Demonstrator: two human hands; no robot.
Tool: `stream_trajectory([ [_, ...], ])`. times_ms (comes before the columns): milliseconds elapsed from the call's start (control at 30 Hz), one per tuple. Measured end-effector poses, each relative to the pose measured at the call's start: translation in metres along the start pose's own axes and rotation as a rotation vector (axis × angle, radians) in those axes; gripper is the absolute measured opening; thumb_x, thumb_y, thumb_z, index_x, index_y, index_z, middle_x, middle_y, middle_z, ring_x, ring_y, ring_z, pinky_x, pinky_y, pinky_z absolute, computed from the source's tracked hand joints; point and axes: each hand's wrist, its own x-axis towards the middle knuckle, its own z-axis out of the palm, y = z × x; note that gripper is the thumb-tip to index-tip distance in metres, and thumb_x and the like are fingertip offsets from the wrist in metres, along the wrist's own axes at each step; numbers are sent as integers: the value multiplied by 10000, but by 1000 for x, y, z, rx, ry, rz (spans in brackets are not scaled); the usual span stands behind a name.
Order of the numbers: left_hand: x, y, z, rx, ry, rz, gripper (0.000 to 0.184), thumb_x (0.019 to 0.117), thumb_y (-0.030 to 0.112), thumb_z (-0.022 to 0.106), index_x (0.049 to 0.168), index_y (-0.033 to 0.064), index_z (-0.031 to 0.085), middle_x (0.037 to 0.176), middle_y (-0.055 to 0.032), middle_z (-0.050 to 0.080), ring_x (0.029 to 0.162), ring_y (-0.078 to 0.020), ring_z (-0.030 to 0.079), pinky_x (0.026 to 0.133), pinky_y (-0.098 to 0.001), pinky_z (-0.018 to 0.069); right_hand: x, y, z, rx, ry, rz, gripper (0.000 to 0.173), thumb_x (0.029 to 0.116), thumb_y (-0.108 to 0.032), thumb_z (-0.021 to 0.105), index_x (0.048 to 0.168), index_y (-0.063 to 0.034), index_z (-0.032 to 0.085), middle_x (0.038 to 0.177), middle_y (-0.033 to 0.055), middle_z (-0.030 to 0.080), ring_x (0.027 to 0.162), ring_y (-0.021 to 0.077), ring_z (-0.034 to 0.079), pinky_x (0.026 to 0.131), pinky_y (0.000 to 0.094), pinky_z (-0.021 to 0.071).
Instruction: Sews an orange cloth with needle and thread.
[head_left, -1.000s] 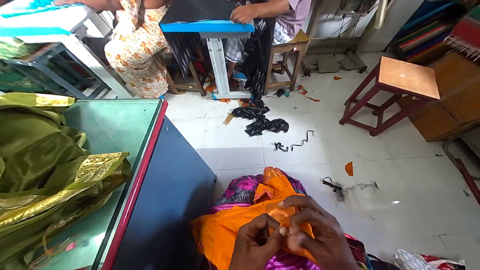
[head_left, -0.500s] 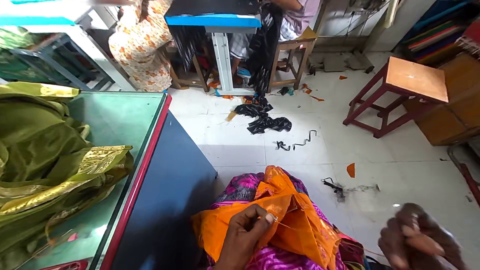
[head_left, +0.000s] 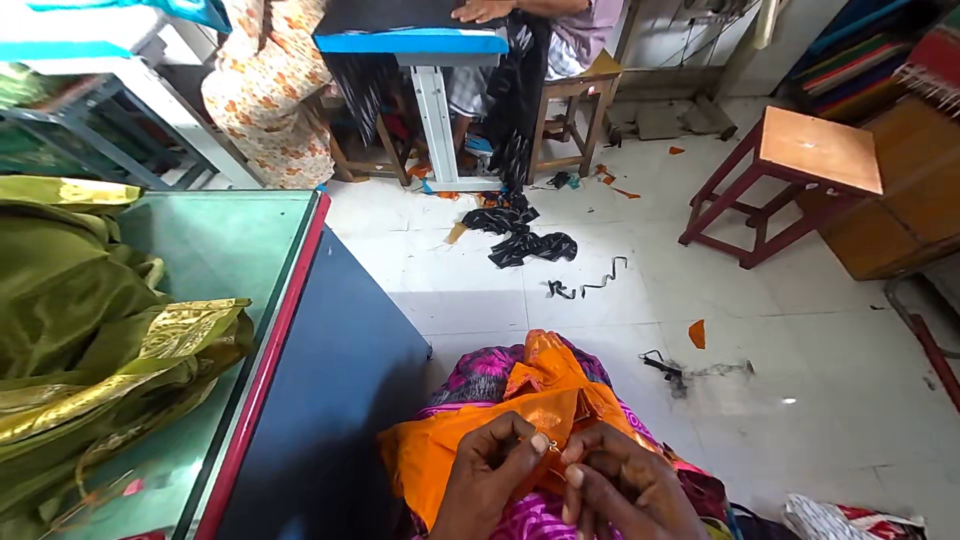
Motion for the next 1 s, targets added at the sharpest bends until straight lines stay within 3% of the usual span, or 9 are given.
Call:
stream_trajectory([
  [200, 0, -3, 0, 13, -17, -2, 125, 971, 281, 654, 893, 197, 706, 724, 193, 582, 615, 123, 507, 550, -71, 416, -4, -5, -1, -38, 73, 43, 49, 1037, -129, 569, 1077, -104, 580, 734, -108, 678, 587, -53, 617, 514, 132, 506],
  [1000, -1, -8, 2, -62, -10, -17, 131, 963, 289, 670, 874, 202, 708, 713, 189, 579, 602, 121, 504, 542, -71, 416, -6, -8, -7, -64, 46, 71, 21, 1032, -122, 574, 1050, -115, 582, 693, -119, 647, 556, -61, 589, 495, 125, 488],
])
